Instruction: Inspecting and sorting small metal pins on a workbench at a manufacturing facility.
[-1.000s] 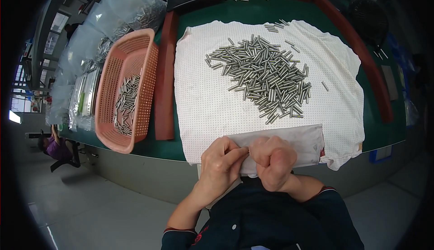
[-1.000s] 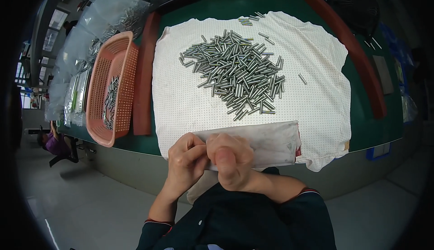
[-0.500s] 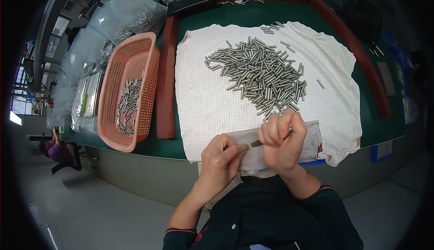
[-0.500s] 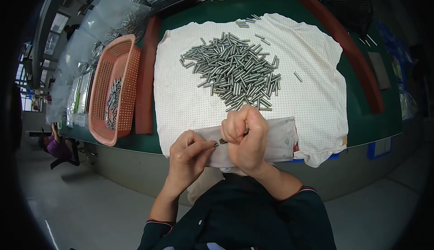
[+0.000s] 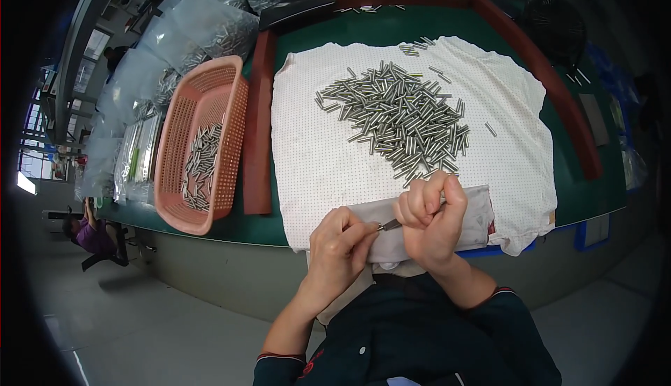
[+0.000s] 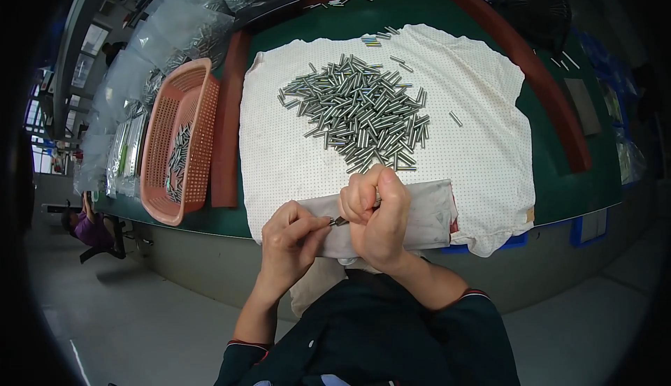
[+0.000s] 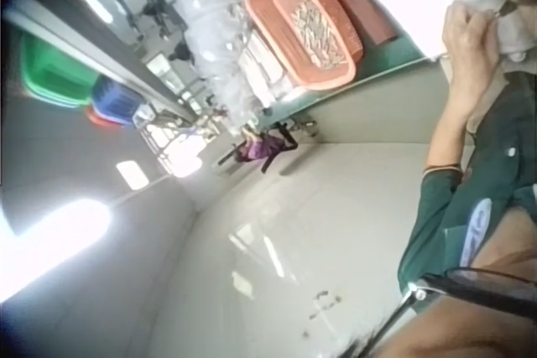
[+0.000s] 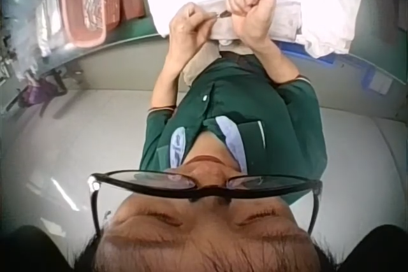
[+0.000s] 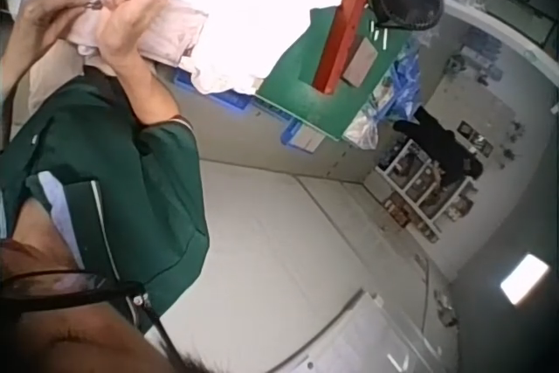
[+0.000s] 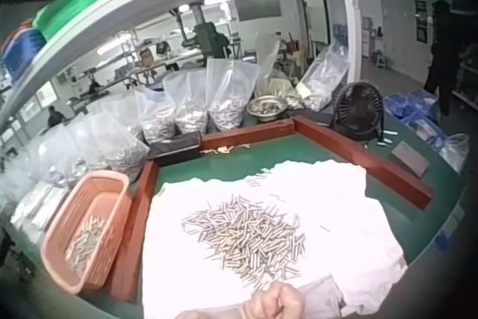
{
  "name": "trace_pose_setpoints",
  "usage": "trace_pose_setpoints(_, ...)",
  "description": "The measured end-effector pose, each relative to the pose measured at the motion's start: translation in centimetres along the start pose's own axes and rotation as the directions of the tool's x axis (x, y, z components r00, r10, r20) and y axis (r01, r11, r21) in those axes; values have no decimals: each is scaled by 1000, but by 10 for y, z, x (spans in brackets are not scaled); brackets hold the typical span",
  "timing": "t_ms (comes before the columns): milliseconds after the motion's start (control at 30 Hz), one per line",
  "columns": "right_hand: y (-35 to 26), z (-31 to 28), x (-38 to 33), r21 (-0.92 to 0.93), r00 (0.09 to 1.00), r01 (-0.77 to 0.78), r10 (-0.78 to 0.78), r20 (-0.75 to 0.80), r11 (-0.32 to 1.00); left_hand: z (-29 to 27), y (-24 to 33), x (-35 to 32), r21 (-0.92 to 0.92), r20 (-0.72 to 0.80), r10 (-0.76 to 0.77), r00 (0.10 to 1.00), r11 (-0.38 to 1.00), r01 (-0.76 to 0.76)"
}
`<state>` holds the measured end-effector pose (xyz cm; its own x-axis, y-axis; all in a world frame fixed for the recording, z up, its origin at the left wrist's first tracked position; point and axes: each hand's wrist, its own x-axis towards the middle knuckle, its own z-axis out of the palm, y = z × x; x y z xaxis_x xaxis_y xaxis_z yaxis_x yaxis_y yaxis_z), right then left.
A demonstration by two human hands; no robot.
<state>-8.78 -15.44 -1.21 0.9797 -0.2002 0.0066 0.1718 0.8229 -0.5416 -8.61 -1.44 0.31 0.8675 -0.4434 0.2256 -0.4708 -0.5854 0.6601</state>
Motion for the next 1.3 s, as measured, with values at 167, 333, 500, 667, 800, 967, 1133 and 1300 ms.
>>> trace_pose_setpoints(167, 1, 2, -1, -4, 1000, 16, -16, 20, 1000, 0, -2, 0, 5, -13, 8, 1000, 1000, -8)
trace_pose_setpoints(333, 6, 2, -3, 30, 998, 60, -61, 31, 998, 1, -3, 1, -24, -2, -2, 1000, 1000, 1)
trace_pose_setpoints(500, 4, 3, -4, -91, 994, 80, -72, 88, 993, -2, -1, 2, -36, 35, -10, 999, 999, 11)
trace_pose_setpoints(667, 2, 4, 3, -94, 995, 72, -65, 78, 993, -2, -3, 1, -42, 34, 1, 999, 999, 1)
trace_pose_setpoints(800, 3, 2, 3, -65, 996, 56, -51, 73, 996, -2, -2, 2, -48, 36, -1, 999, 999, 3)
trace_pose_setpoints(967, 5, 3, 3, -79, 996, 62, -57, 61, 995, -2, -2, 2, -56, 40, 15, 999, 998, -13)
trace_pose_setpoints(1133, 8, 3, 3, -60, 994, 78, -73, 83, 995, -2, -3, 2, -46, 50, 15, 999, 999, -13)
trace_pose_setpoints(1300, 13, 7, 0, -179, 982, 136, -108, 155, 975, -4, -5, 5, -75, 62, 10, 998, 997, -6)
